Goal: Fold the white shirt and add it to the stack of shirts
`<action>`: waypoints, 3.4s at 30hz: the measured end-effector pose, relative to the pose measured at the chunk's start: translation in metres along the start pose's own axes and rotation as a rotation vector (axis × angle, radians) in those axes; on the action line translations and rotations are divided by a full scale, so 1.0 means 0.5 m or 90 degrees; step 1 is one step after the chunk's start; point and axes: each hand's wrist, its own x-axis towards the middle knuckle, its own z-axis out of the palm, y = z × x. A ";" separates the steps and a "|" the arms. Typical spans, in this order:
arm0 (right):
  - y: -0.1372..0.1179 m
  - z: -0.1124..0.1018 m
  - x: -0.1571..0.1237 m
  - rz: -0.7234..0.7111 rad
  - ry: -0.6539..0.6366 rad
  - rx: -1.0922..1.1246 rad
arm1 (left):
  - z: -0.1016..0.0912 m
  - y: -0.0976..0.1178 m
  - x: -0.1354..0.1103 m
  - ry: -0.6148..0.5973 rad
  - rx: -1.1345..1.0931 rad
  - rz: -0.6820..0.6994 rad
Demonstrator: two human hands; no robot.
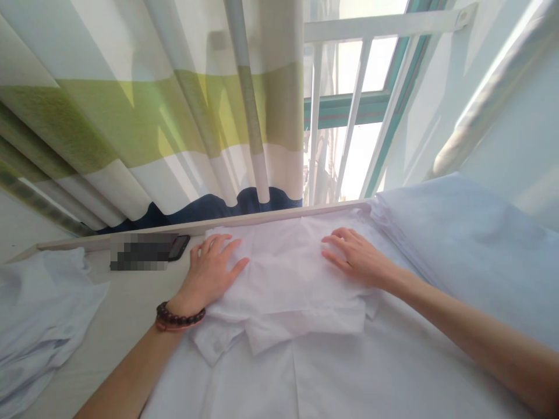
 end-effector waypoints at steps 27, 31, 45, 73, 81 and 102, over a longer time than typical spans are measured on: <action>0.026 0.006 -0.134 -0.137 -0.152 0.570 | -0.048 0.066 -0.118 -0.377 -0.535 0.055; 0.029 0.014 -0.137 -0.114 -0.155 0.606 | -0.045 0.056 -0.122 -0.387 -0.550 0.061; 0.000 -0.018 -0.122 -0.166 -0.305 0.416 | -0.054 0.056 -0.121 -0.429 -0.486 0.105; -0.004 -0.010 -0.134 -0.132 -0.207 0.422 | -0.034 0.156 -0.090 -0.459 -0.524 0.071; -0.001 0.000 -0.131 -0.149 -0.191 0.414 | -0.036 0.143 -0.118 -0.228 -0.318 0.181; -0.008 0.002 -0.143 -0.074 -0.144 0.407 | -0.012 0.137 -0.153 0.036 -0.330 0.553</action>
